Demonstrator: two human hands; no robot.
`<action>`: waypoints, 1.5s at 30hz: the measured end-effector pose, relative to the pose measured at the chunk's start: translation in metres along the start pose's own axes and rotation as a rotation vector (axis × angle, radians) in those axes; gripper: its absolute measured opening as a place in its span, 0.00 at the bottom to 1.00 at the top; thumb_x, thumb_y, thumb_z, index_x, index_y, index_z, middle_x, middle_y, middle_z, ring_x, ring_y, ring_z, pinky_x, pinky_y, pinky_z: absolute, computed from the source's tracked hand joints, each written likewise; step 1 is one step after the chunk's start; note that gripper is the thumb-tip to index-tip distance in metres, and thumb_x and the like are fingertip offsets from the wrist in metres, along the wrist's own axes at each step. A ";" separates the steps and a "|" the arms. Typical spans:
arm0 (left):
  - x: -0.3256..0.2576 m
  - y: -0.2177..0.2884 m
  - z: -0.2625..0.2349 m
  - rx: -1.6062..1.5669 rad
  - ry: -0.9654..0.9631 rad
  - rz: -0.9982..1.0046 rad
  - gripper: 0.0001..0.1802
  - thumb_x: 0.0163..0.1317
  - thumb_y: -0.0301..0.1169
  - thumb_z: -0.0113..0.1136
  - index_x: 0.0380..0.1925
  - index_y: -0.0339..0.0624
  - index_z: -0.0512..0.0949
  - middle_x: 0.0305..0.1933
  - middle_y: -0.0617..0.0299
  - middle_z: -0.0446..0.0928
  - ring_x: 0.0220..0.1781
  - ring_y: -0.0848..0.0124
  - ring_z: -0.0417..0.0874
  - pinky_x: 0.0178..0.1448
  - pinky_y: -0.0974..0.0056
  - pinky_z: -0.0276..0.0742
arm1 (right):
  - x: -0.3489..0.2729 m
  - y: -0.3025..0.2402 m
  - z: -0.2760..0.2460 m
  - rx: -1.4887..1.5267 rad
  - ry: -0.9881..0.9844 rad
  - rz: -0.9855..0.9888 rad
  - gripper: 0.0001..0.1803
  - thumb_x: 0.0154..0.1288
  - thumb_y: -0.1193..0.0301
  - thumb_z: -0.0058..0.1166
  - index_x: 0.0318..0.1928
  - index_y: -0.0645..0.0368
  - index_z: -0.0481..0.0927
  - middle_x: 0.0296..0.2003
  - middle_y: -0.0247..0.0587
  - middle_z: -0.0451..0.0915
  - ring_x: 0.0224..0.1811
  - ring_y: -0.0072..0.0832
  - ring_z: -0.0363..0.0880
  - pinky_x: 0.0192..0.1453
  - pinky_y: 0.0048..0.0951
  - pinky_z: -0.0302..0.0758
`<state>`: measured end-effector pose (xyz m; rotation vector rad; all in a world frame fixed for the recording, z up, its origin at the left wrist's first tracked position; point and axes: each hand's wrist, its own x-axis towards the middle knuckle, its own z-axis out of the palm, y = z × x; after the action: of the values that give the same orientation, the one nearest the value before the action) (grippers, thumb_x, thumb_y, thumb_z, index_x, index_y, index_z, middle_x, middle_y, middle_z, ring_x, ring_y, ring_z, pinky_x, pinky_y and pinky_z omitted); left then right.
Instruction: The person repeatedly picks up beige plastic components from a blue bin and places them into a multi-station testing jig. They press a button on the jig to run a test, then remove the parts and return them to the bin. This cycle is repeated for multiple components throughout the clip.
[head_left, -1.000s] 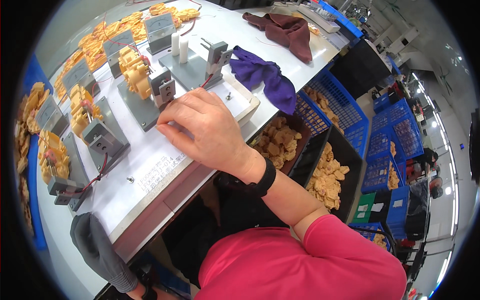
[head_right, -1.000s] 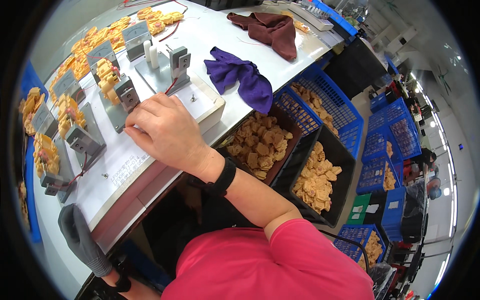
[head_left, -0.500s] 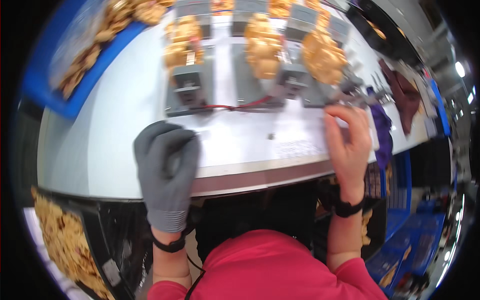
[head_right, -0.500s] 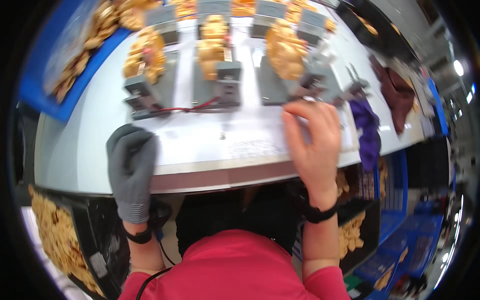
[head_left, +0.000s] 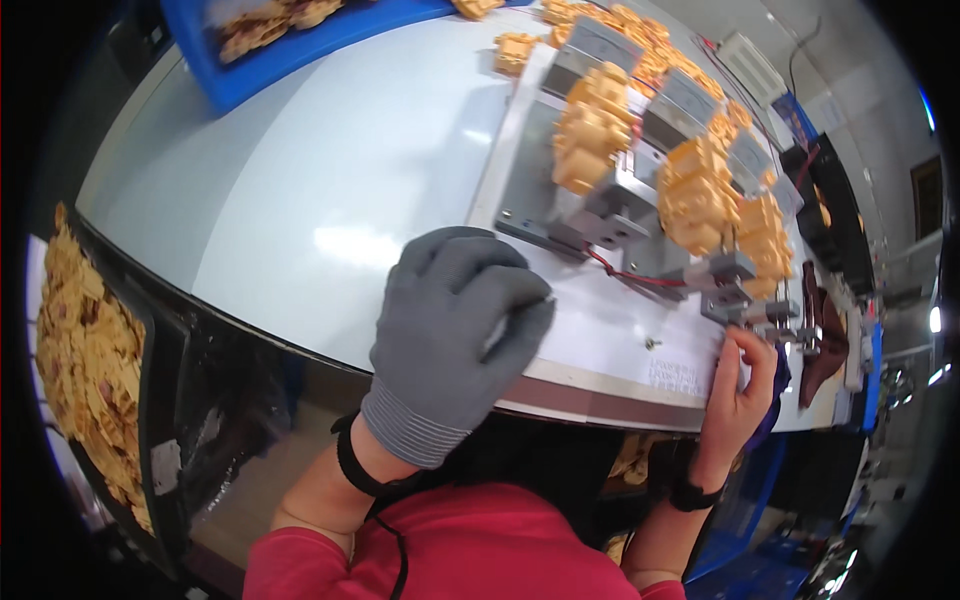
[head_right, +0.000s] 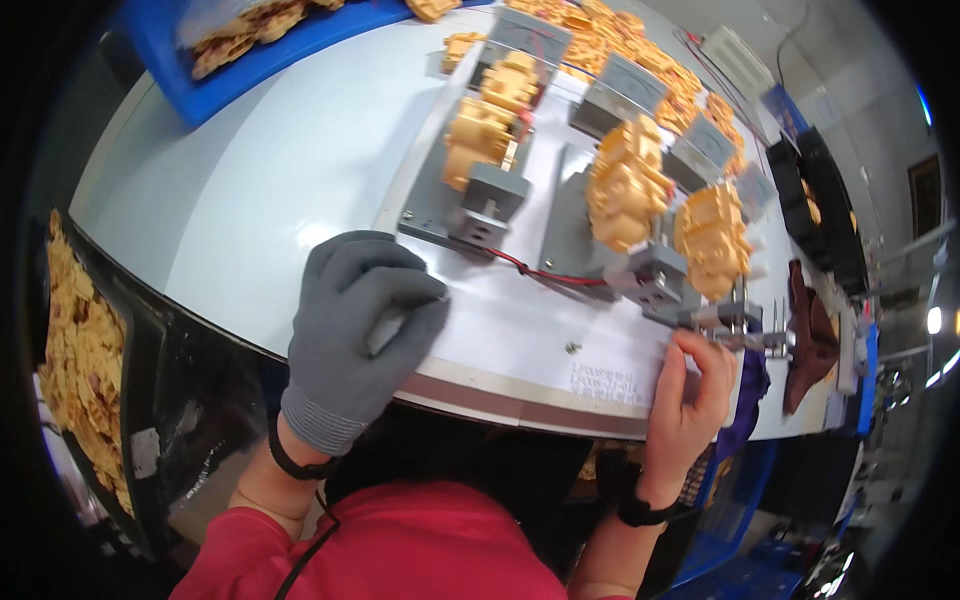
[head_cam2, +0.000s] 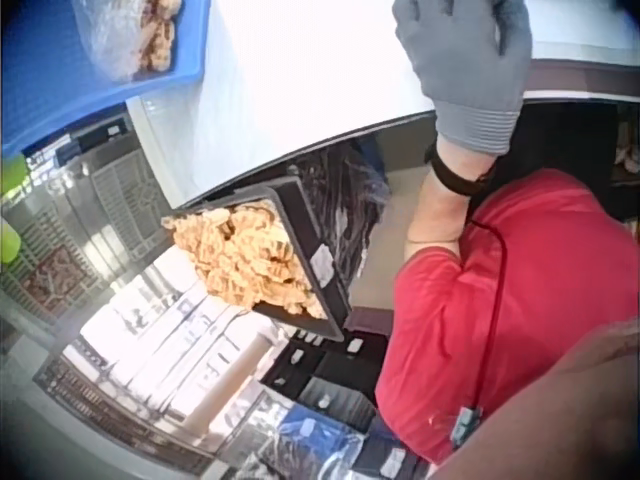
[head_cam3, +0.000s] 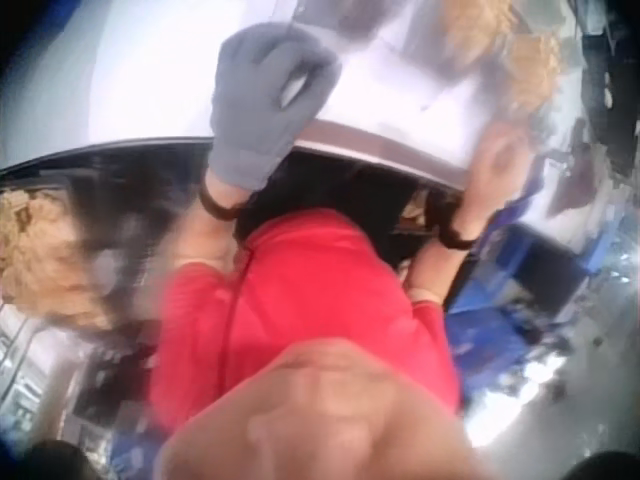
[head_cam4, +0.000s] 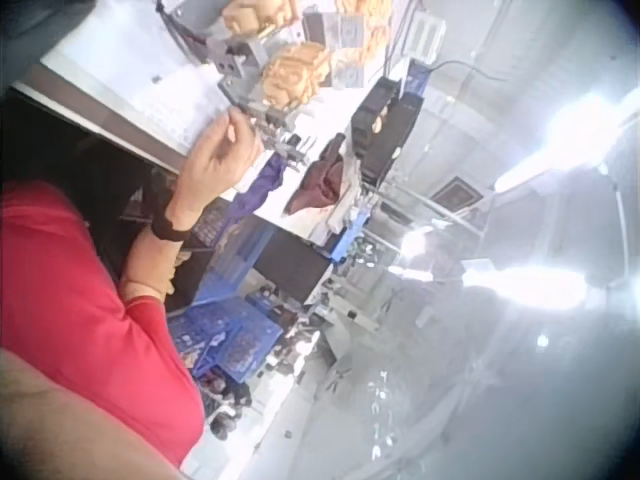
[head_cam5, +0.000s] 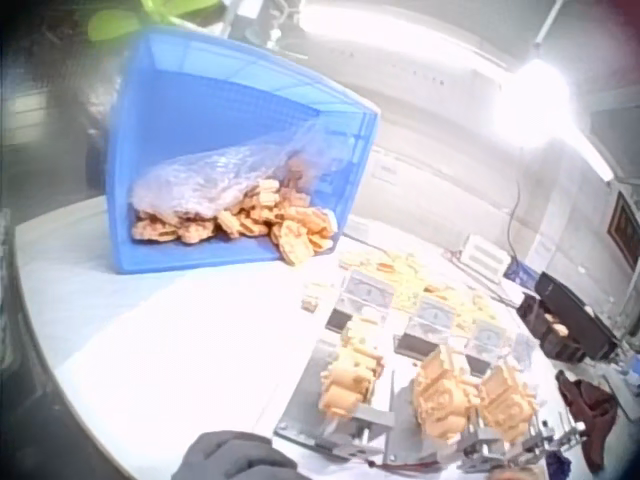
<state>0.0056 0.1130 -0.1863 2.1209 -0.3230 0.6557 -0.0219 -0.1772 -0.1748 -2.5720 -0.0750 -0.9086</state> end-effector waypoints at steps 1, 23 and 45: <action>0.000 -0.001 0.000 0.001 0.006 0.003 0.08 0.51 0.25 0.70 0.32 0.44 0.82 0.40 0.61 0.79 0.51 0.58 0.77 0.55 0.56 0.74 | -0.001 0.000 0.001 0.026 -0.007 0.014 0.05 0.65 0.80 0.56 0.41 0.63 0.81 0.38 0.41 0.81 0.44 0.34 0.76 0.52 0.32 0.71; -0.003 -0.013 0.000 -0.131 0.027 -0.016 0.08 0.50 0.33 0.70 0.32 0.52 0.82 0.39 0.70 0.79 0.51 0.65 0.79 0.49 0.58 0.72 | -0.006 0.003 0.000 0.107 -0.085 0.138 0.07 0.72 0.79 0.48 0.43 0.67 0.79 0.40 0.38 0.78 0.46 0.26 0.73 0.58 0.27 0.68; -0.004 -0.012 0.002 -0.092 0.043 0.016 0.10 0.48 0.31 0.71 0.31 0.53 0.82 0.38 0.71 0.80 0.51 0.63 0.79 0.50 0.58 0.73 | -0.007 0.005 0.001 0.075 -0.039 0.103 0.05 0.70 0.80 0.50 0.42 0.67 0.79 0.40 0.41 0.79 0.45 0.29 0.75 0.57 0.29 0.69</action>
<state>0.0086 0.1183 -0.1979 2.0164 -0.3403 0.6818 -0.0260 -0.1810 -0.1821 -2.4994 0.0121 -0.8025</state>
